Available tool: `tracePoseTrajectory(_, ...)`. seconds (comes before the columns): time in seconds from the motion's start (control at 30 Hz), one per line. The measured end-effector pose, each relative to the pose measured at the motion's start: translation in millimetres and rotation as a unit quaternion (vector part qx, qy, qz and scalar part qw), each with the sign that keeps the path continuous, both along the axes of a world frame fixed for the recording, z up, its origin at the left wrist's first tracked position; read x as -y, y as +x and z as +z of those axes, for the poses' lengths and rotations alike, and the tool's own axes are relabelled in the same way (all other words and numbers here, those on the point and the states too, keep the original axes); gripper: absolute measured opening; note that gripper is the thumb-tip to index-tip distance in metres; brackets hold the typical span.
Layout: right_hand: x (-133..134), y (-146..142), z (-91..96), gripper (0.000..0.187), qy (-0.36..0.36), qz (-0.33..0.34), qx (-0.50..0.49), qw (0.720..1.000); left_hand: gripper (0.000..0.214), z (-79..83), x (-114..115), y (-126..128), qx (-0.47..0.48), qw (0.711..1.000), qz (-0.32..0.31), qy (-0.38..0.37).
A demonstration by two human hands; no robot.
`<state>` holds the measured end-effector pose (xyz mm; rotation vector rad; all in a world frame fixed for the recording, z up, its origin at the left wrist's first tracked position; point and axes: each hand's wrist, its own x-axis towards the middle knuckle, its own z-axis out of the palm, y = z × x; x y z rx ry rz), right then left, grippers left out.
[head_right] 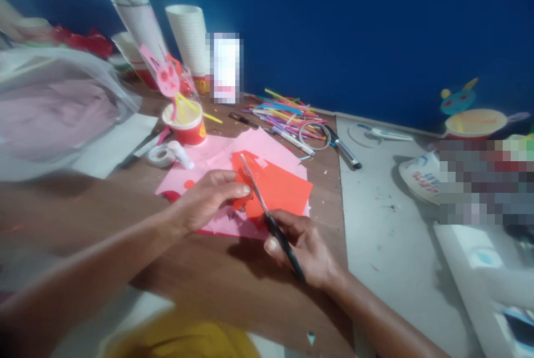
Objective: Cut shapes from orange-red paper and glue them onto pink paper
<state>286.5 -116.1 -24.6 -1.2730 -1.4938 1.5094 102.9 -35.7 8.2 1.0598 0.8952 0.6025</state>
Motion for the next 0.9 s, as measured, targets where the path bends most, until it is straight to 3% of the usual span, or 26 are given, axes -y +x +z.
tracePoseTrajectory(0.37, -1.8, 1.3, 2.3, 0.041, -0.005, 0.016, -0.006, 1.0, 0.013, 3.3, -1.9, -0.6, 0.005, 1.0, 0.0, -0.003)
tracePoseTrajectory(0.57, -3.7, 0.9, 5.4, 0.042, 0.02, 0.03, -0.001, 0.999, 0.012, 1.8, -5.5, -2.9, 0.003, 0.999, -0.035, -0.011)
tracePoseTrajectory(0.9, -3.6, 3.5, 4.1, 0.042, -0.004, 0.036, -0.008, 0.999, 0.012, 4.5, -8.1, -5.5, -0.023, 0.998, -0.051, -0.014)
